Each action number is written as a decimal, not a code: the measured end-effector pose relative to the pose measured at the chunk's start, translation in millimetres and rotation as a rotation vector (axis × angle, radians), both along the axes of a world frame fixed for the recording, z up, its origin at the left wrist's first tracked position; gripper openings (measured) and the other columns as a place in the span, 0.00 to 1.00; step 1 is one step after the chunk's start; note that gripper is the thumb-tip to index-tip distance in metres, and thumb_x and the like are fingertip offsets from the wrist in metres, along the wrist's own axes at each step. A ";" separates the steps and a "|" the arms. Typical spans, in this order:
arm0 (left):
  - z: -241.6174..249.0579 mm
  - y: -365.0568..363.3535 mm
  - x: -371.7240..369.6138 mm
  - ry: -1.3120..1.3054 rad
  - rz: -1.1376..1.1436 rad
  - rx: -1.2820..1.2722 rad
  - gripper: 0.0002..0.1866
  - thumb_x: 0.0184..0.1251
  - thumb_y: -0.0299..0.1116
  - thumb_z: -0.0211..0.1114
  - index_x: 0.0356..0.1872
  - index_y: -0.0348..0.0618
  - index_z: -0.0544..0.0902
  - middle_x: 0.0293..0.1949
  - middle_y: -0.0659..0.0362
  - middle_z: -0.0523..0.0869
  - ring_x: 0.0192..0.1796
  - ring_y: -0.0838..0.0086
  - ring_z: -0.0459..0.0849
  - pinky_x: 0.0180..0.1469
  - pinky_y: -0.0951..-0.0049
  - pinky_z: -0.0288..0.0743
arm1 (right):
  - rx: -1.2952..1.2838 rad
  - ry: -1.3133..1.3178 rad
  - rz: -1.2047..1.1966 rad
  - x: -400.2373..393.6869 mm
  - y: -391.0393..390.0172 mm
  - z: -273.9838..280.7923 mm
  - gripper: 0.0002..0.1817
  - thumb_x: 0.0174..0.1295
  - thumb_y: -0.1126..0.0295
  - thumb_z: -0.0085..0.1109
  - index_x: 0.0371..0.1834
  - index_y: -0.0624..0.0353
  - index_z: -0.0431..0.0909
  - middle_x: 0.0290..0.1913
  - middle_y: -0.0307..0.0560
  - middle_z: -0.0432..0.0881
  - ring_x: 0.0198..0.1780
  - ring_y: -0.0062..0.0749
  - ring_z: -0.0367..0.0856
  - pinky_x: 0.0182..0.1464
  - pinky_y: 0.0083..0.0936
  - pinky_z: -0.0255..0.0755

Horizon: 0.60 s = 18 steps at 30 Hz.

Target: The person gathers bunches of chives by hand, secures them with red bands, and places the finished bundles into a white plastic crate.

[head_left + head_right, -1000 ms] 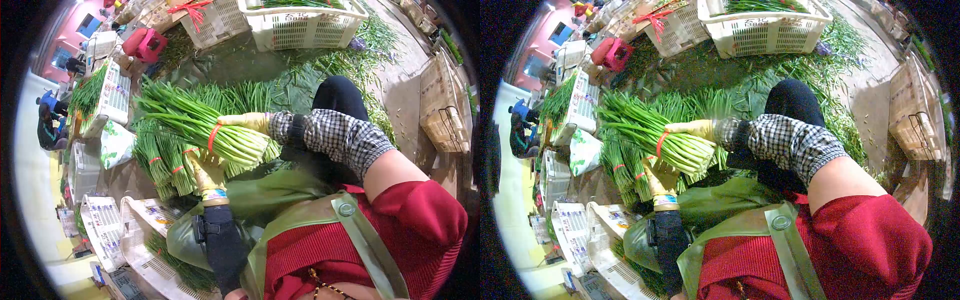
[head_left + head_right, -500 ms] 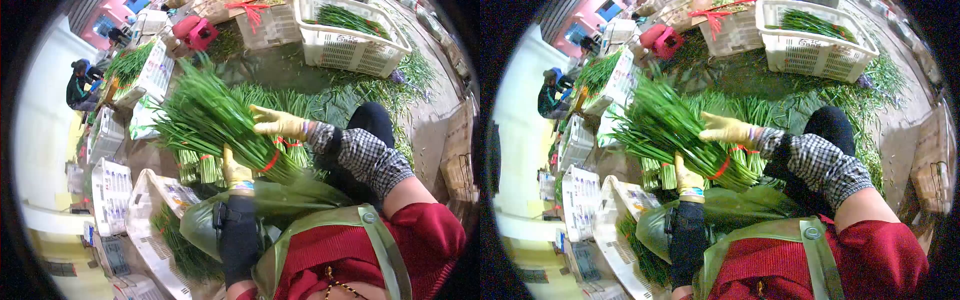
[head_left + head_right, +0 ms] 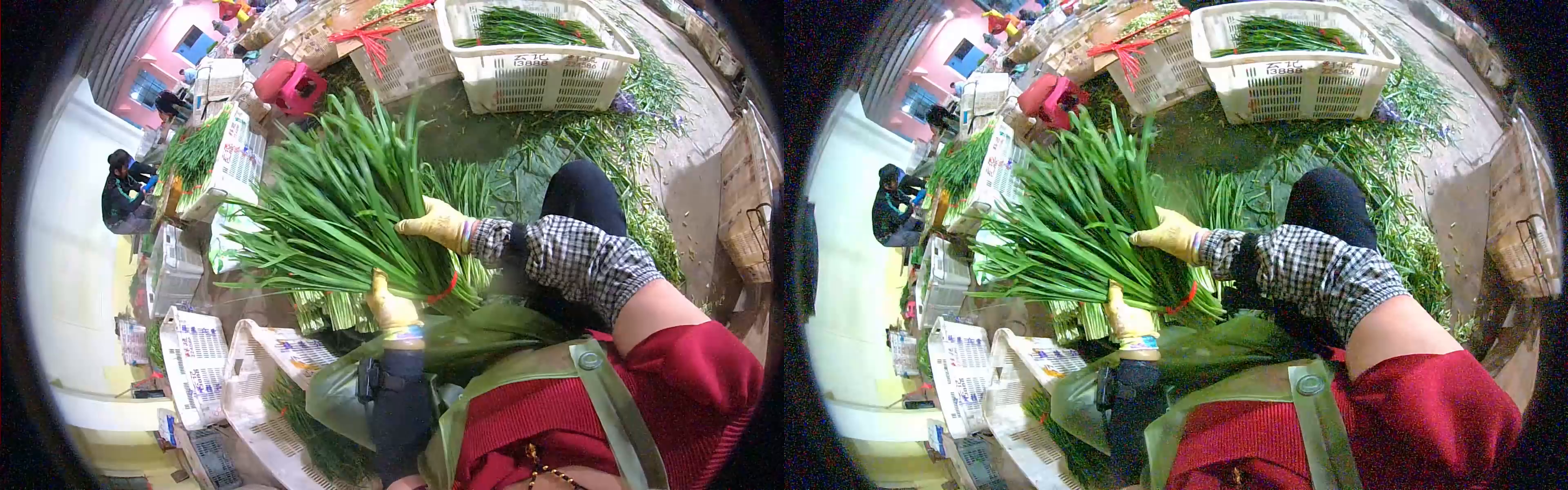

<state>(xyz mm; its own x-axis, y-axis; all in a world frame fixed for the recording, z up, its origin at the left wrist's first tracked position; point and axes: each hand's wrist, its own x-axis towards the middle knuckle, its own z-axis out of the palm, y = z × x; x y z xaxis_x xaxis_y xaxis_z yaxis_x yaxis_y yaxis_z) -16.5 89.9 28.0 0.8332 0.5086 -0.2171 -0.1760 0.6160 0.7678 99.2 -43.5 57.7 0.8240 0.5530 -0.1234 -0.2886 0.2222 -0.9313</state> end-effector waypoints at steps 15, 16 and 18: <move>13.5 -7.5 -4.2 0.100 0.015 0.001 0.24 0.64 0.36 0.67 0.59 0.41 0.75 0.55 0.56 0.80 0.52 0.63 0.80 0.56 0.56 0.76 | -0.100 -0.120 -0.124 -1.7 -3.8 10.1 0.30 0.52 0.68 0.73 0.59 0.59 0.74 0.49 0.45 0.84 0.48 0.30 0.80 0.55 0.29 0.73; 17.2 -7.3 -4.0 0.081 0.007 -0.033 0.24 0.64 0.35 0.67 0.60 0.40 0.74 0.54 0.55 0.80 0.51 0.63 0.81 0.55 0.57 0.77 | -0.083 -0.091 -0.109 -1.9 -6.3 12.3 0.29 0.52 0.68 0.73 0.58 0.60 0.75 0.48 0.45 0.84 0.48 0.30 0.80 0.55 0.29 0.73; 14.4 -3.0 0.0 0.014 -0.020 -0.050 0.23 0.65 0.34 0.66 0.59 0.38 0.73 0.54 0.55 0.80 0.51 0.63 0.81 0.54 0.57 0.77 | -0.052 -0.033 -0.075 -2.0 -11.2 14.1 0.28 0.52 0.68 0.73 0.57 0.60 0.76 0.48 0.45 0.84 0.47 0.30 0.80 0.54 0.29 0.73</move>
